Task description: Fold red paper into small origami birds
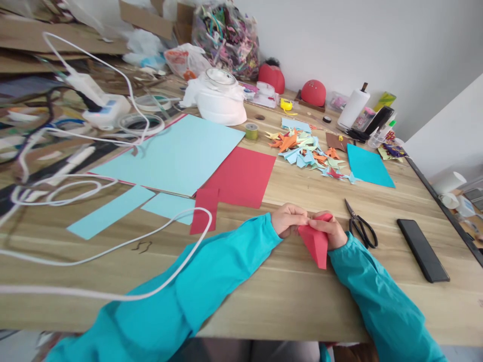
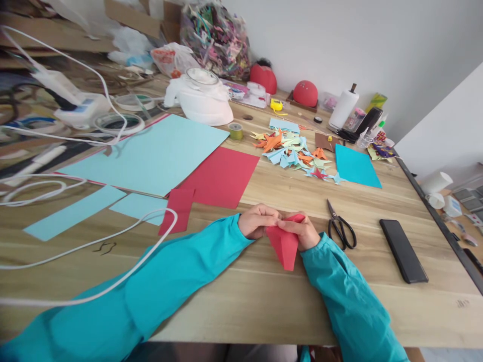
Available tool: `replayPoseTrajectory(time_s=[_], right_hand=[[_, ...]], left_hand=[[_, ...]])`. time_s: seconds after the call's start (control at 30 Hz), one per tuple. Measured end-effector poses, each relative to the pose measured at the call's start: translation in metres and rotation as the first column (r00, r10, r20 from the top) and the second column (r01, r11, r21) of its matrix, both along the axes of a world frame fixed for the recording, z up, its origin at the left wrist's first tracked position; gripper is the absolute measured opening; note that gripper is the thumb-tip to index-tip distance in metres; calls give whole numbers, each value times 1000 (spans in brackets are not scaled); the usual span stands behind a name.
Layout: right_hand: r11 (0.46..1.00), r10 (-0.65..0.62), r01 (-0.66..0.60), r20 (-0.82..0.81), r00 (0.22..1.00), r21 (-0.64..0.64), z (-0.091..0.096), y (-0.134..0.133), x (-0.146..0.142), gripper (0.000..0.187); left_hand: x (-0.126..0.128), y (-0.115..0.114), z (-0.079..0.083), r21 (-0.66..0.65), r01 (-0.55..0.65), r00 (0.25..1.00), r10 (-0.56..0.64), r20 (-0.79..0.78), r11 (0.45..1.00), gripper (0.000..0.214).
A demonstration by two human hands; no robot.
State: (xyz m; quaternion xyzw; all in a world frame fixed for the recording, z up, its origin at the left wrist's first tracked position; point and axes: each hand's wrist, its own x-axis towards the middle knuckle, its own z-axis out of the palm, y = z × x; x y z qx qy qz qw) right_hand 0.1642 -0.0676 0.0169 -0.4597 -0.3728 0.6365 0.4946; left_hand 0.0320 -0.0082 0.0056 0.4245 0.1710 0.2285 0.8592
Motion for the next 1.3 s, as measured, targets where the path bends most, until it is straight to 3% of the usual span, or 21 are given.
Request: replayPoseTrajectory(time_s=[0.1, 0.27, 0.47, 0.67, 0.87, 1.0, 1.1, 1.3], right_hand=[[999, -47, 47, -4, 999, -6, -2, 1, 0, 46], [999, -48, 48, -16, 999, -17, -6, 4, 2, 33], [986, -157, 152, -78, 985, -62, -8, 5, 0, 42], [999, -37, 36, -129, 991, -14, -10, 6, 2, 48], [1000, 6, -1, -217, 976, 26, -9, 10, 9, 50], [997, -4, 15, -139, 990, 81, -9, 10, 11, 51], [992, -31, 31, 1, 1000, 122, -10, 7, 8, 41], [998, -8, 3, 65, 998, 68, -9, 6, 3, 41]], left_hand=[[0, 1, 2, -29, -24, 999, 24, -21, 999, 31], [-1, 1, 3, 35, -31, 999, 31, -20, 999, 19], [-1, 1, 2, -27, -25, 1000, 25, 14, 999, 18], [-1, 1, 1, -78, -29, 998, 33, 51, 997, 16], [-4, 4, -1, -73, -9, 992, 19, 127, 997, 14], [-7, 5, 0, -54, -15, 997, 19, 77, 998, 17], [-7, 5, 0, -41, -3, 1000, 4, 3, 999, 13], [-8, 5, 2, -23, 41, 999, -40, 32, 999, 14]])
